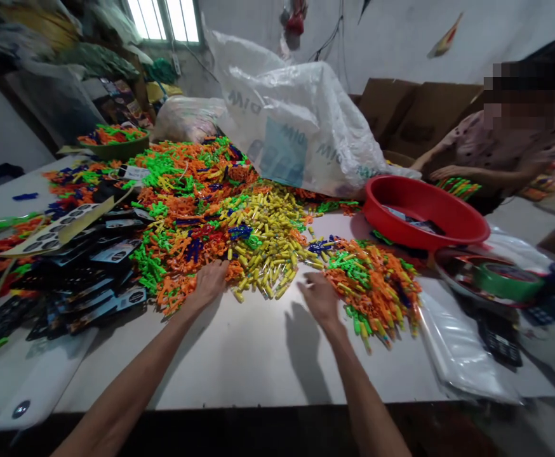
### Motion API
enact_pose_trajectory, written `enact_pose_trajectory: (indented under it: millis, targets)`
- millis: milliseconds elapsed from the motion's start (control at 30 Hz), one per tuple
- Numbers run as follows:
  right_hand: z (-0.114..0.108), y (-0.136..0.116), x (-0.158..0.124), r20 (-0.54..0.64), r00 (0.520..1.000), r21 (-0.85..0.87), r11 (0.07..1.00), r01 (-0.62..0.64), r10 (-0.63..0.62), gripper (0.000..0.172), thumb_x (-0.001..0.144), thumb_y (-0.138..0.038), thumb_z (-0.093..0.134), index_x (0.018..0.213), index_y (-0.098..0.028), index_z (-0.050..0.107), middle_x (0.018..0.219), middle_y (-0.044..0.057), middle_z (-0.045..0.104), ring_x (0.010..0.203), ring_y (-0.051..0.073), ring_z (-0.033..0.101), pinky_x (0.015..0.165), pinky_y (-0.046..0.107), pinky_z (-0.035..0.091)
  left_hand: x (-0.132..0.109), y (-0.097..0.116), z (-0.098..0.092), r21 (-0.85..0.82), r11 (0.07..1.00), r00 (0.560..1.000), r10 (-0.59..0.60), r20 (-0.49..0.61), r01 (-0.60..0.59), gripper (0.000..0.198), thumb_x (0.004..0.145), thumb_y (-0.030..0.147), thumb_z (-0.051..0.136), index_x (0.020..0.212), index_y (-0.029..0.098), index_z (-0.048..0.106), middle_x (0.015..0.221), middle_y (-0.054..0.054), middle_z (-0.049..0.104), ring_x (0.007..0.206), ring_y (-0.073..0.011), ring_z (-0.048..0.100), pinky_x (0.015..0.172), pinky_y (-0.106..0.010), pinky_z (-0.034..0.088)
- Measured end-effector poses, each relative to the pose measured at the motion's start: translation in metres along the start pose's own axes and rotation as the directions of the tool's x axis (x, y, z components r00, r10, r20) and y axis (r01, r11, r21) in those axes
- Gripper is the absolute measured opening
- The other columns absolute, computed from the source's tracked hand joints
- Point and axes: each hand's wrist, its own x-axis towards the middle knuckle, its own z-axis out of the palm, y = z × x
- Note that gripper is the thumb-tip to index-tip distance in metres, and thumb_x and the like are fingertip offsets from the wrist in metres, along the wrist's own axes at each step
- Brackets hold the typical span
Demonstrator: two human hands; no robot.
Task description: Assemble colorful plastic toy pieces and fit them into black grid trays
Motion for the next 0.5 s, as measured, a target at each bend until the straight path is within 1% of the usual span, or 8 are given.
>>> enact_pose_trajectory:
  millis: [100, 167, 200, 233, 300, 367, 433, 500]
  targets:
    - [0.045, -0.042, -0.002, 0.333, 0.942, -0.172, 0.981, 0.09, -0.028, 0.019, 0.081, -0.024, 0.047, 0.086, -0.019, 0.063, 0.094, 0.007, 0.062, 0.08, 0.018, 0.057, 0.066, 0.026, 0.039, -0.006, 0.0, -0.005, -0.082, 0.997, 0.998, -0.011, -0.067, 0.005, 0.037, 0.074, 0.01, 0.05, 0.11, 0.02, 0.055, 0.106, -0.01, 0.06, 0.094, -0.0227, 0.057, 0.079, -0.032, 0.043]
    - [0.061, -0.062, -0.002, 0.407, 0.913, -0.315, 0.939, 0.138, 0.003, 0.018, 0.08, -0.017, 0.047, 0.09, -0.017, 0.062, 0.102, 0.009, 0.06, 0.085, 0.018, 0.058, 0.066, 0.026, 0.037, -0.017, 0.0, -0.01, -0.32, 0.946, 0.981, -0.103, -0.162, 0.046, 0.033, 0.072, 0.013, 0.053, 0.105, 0.019, 0.056, 0.098, -0.007, 0.062, 0.087, -0.0211, 0.059, 0.075, -0.031, 0.044]
    - [0.065, -0.069, -0.001, 0.429, 0.903, -0.364, 0.919, 0.151, 0.021, 0.02, 0.078, -0.014, 0.048, 0.093, -0.016, 0.061, 0.104, 0.01, 0.059, 0.086, 0.019, 0.058, 0.066, 0.026, 0.037, -0.022, 0.001, -0.012, -0.5, 0.863, 0.968, -0.179, -0.176, 0.069, 0.029, 0.07, 0.015, 0.057, 0.099, 0.018, 0.057, 0.091, -0.005, 0.063, 0.081, -0.0199, 0.06, 0.072, -0.03, 0.045]
    - [0.066, -0.074, 0.0, 0.443, 0.895, -0.399, 0.904, 0.155, 0.042, 0.022, 0.077, -0.012, 0.048, 0.095, -0.015, 0.061, 0.105, 0.012, 0.059, 0.085, 0.019, 0.059, 0.066, 0.026, 0.037, -0.029, 0.003, -0.013, -0.687, 0.72, 0.957, -0.257, -0.138, 0.094, 0.026, 0.067, 0.017, 0.06, 0.093, 0.018, 0.057, 0.084, -0.003, 0.064, 0.075, -0.0187, 0.06, 0.068, -0.029, 0.046]
    - [0.067, -0.081, 0.003, 0.466, 0.883, -0.43, 0.887, 0.168, 0.058, 0.024, 0.074, -0.011, 0.05, 0.097, -0.013, 0.06, 0.104, 0.013, 0.059, 0.083, 0.021, 0.06, 0.064, 0.027, 0.037, -0.042, 0.008, -0.012, -0.934, 0.291, 0.938, -0.333, 0.102, 0.205, 0.024, 0.06, 0.017, 0.066, 0.083, 0.017, 0.056, 0.075, -0.001, 0.064, 0.066, -0.0166, 0.061, 0.06, -0.028, 0.048]
    - [0.066, -0.083, 0.005, 0.476, 0.878, -0.423, 0.887, 0.186, 0.043, 0.026, 0.072, -0.012, 0.054, 0.097, -0.012, 0.06, 0.104, 0.014, 0.058, 0.083, 0.022, 0.06, 0.064, 0.028, 0.037, -0.054, 0.014, -0.009, -0.926, -0.123, 0.887, -0.266, 0.378, 0.358, 0.021, 0.058, 0.014, 0.066, 0.077, 0.015, 0.055, 0.07, -0.003, 0.065, 0.062, -0.0158, 0.062, 0.057, -0.026, 0.05]
    - [0.066, -0.082, 0.005, 0.478, 0.878, -0.402, 0.894, 0.2, 0.018, 0.026, 0.072, -0.016, 0.057, 0.097, -0.013, 0.059, 0.105, 0.014, 0.058, 0.086, 0.024, 0.059, 0.065, 0.029, 0.038, -0.065, 0.019, -0.004, -0.823, -0.335, 0.826, -0.182, 0.534, 0.458, 0.015, 0.06, 0.011, 0.064, 0.073, 0.012, 0.056, 0.067, -0.006, 0.067, 0.06, -0.0154, 0.063, 0.056, -0.025, 0.051]
    - [0.066, -0.078, 0.002, 0.472, 0.881, -0.399, 0.897, 0.193, 0.021, 0.021, 0.075, -0.02, 0.056, 0.095, -0.013, 0.059, 0.101, 0.013, 0.06, 0.088, 0.024, 0.058, 0.067, 0.029, 0.038, -0.074, 0.021, 0.002, -0.78, -0.407, 0.801, -0.167, 0.574, 0.475, 0.011, 0.063, 0.008, 0.063, 0.072, 0.01, 0.058, 0.065, -0.007, 0.067, 0.058, -0.015, 0.064, 0.055, -0.025, 0.053]
